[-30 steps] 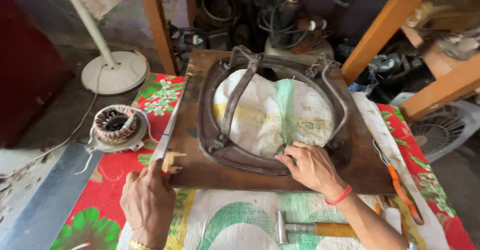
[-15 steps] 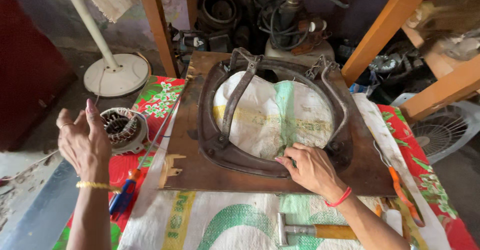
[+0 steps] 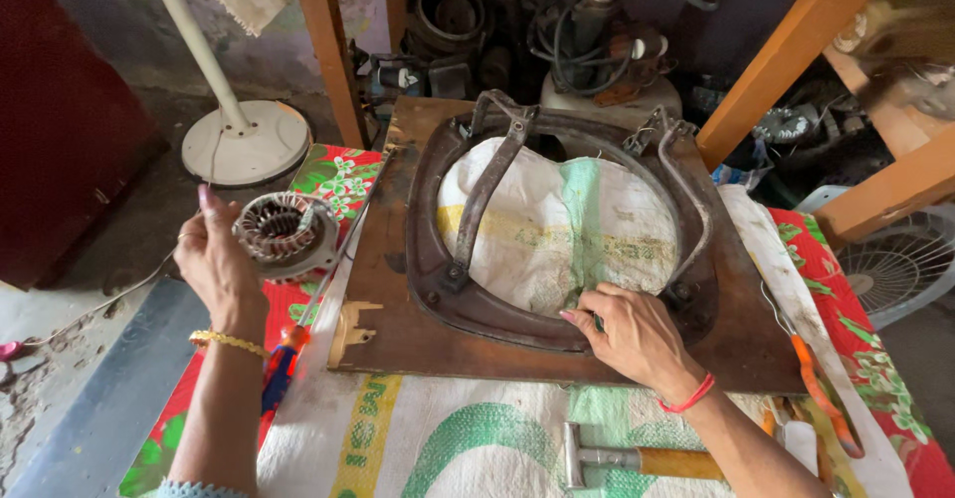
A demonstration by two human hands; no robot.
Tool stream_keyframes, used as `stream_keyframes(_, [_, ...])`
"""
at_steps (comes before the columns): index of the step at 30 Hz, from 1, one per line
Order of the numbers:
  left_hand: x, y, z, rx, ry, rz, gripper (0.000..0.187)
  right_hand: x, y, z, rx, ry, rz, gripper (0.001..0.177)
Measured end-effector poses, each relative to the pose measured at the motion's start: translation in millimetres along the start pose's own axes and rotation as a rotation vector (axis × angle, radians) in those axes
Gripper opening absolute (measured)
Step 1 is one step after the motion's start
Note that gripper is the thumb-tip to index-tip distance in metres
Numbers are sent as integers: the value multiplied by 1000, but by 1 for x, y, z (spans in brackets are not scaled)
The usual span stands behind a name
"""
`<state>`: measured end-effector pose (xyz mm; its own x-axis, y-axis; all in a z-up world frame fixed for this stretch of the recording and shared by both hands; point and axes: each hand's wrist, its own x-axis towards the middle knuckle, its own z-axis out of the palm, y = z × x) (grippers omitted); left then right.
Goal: The person scrubs a metal fan frame with a green scouring pad, then uses a hammer to tap the frame. The person handles the frame and pad by hand throughout the process.
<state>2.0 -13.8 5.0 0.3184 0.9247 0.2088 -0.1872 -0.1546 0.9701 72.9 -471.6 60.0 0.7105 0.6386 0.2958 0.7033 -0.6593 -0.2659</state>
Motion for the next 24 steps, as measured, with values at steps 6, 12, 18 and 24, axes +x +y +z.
stream_keyframes(6, [-53,51,14,547,202,680,43,-2,5,-2,-23,-41,20,36])
stream_keyframes(12, [-199,93,66,670,-909,1052,21,-3,17,1,150,-107,195,37])
stream_keyframes(18, [-317,60,82,329,-1158,1504,38,18,50,-26,443,-84,63,65])
stream_keyframes(24, [-336,48,101,459,-1391,1375,43,34,16,-13,673,-383,-125,67])
